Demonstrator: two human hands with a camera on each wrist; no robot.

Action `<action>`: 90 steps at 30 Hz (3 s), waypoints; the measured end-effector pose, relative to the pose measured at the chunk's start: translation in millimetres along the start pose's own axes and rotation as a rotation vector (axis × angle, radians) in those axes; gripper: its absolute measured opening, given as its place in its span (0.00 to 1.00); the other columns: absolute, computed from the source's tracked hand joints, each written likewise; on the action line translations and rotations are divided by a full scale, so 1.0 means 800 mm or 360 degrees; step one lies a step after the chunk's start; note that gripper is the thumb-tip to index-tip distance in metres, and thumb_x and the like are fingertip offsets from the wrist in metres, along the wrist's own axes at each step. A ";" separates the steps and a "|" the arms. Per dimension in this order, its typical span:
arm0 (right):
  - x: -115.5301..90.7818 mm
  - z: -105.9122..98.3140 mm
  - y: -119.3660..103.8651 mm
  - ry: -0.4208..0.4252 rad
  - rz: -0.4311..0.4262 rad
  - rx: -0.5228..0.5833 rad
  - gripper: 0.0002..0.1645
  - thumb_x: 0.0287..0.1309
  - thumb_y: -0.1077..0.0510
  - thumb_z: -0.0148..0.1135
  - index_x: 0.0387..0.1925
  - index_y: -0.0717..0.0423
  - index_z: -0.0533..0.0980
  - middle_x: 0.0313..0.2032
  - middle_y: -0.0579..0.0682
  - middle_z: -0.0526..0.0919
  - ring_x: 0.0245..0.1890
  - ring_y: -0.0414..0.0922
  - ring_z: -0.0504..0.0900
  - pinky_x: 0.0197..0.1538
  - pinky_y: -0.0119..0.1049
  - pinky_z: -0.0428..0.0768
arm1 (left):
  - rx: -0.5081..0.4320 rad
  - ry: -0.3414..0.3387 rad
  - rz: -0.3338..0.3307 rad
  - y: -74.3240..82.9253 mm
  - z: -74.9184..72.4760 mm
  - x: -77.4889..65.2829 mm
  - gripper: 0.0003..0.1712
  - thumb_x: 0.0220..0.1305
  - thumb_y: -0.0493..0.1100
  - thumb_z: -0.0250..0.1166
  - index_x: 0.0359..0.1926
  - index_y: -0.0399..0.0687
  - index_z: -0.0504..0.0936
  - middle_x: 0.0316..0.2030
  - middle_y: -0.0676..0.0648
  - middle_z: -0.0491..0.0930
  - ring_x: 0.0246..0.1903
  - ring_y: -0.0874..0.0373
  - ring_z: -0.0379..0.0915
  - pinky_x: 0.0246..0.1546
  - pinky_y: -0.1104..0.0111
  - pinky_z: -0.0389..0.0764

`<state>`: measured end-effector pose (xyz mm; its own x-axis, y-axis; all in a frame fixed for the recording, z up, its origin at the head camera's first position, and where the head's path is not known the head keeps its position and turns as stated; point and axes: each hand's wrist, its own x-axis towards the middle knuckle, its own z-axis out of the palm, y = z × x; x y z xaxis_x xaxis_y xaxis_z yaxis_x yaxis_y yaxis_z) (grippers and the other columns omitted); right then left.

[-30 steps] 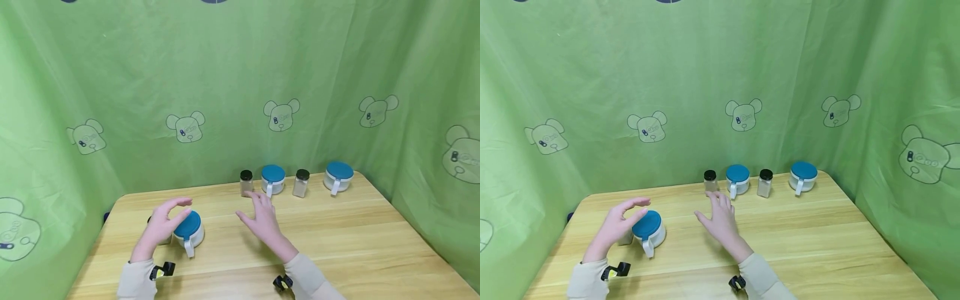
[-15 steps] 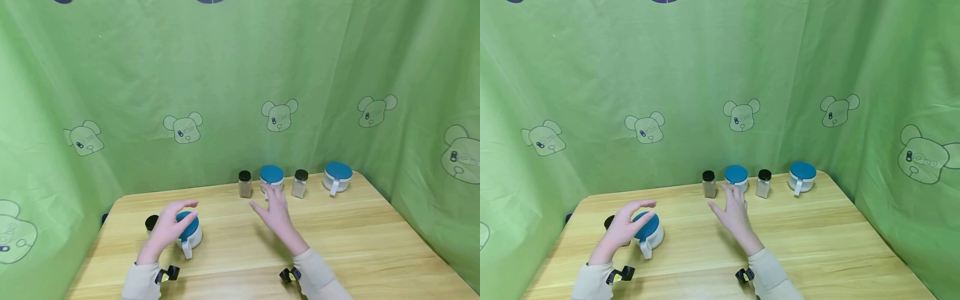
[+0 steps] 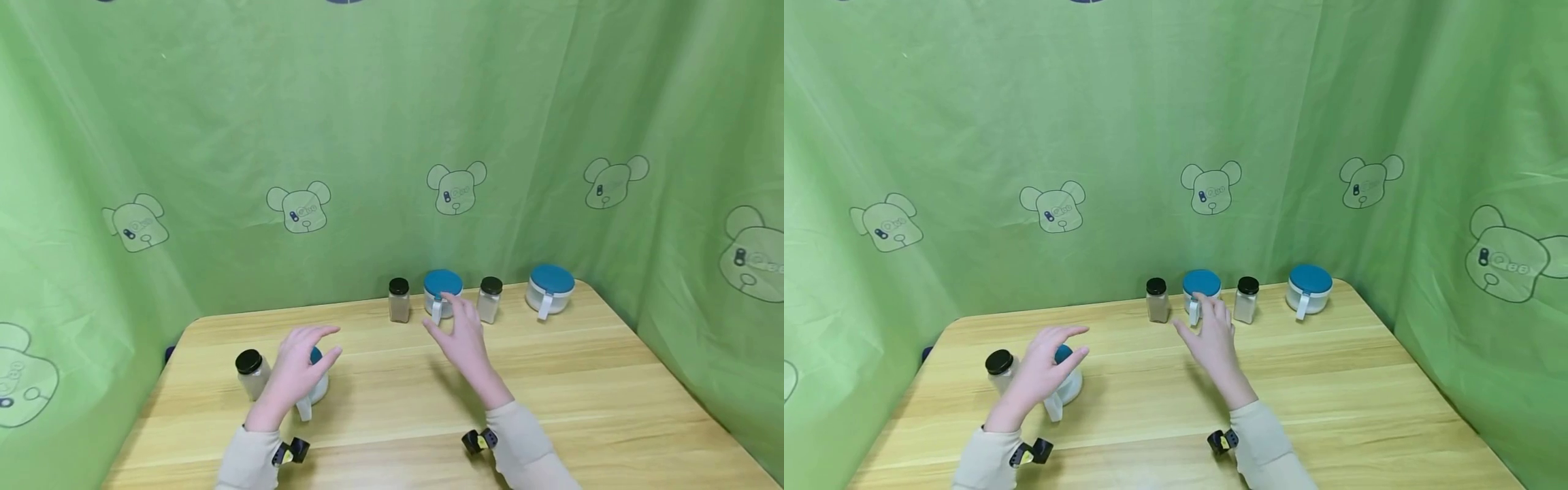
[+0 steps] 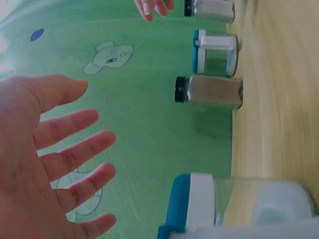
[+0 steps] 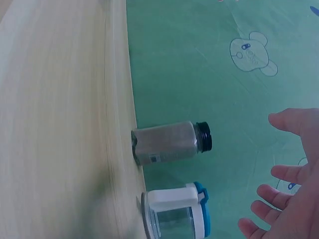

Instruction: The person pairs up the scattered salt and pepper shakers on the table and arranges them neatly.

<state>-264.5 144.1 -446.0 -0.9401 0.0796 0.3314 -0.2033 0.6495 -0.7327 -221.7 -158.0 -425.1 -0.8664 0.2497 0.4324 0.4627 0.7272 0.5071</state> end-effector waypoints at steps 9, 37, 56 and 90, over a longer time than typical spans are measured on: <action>0.005 0.002 0.012 0.0008 0.0033 0.0004 0.43 0.58 0.44 0.65 0.69 0.57 0.62 0.64 0.65 0.63 0.64 0.63 0.63 0.64 0.67 0.63 | -0.0098 0.0050 -0.0066 0.015 0.014 0.007 0.22 0.66 0.52 0.63 0.59 0.54 0.79 0.57 0.49 0.80 0.60 0.48 0.70 0.62 0.48 0.69; 0.013 0.002 0.037 -0.0028 0.0174 0.0080 0.45 0.58 0.47 0.67 0.70 0.59 0.58 0.68 0.67 0.57 0.68 0.64 0.58 0.67 0.67 0.60 | -0.0471 0.0083 -0.0260 0.052 0.079 0.073 0.25 0.65 0.50 0.65 0.59 0.46 0.78 0.59 0.43 0.78 0.61 0.45 0.70 0.65 0.50 0.68; 0.012 0.016 0.034 0.0013 0.0126 0.0122 0.48 0.58 0.48 0.67 0.72 0.57 0.54 0.68 0.67 0.55 0.68 0.62 0.57 0.68 0.64 0.62 | -0.0743 0.0196 -0.0424 0.047 0.119 0.107 0.28 0.61 0.46 0.68 0.61 0.45 0.76 0.58 0.42 0.78 0.60 0.43 0.71 0.63 0.50 0.70; 0.072 0.071 0.040 0.0302 0.0290 0.0150 0.56 0.52 0.49 0.71 0.75 0.54 0.49 0.74 0.63 0.45 0.73 0.63 0.47 0.70 0.66 0.55 | -0.0719 0.0121 -0.0669 0.011 0.181 0.153 0.41 0.55 0.47 0.73 0.68 0.44 0.68 0.66 0.41 0.70 0.67 0.44 0.65 0.69 0.51 0.65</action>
<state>-340.6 126.4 -484.4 -0.8972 0.3346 0.2882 -0.0687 0.5390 -0.8395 -351.2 -28.6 -475.6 -0.9837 -0.0577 0.1706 0.1329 0.4066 0.9039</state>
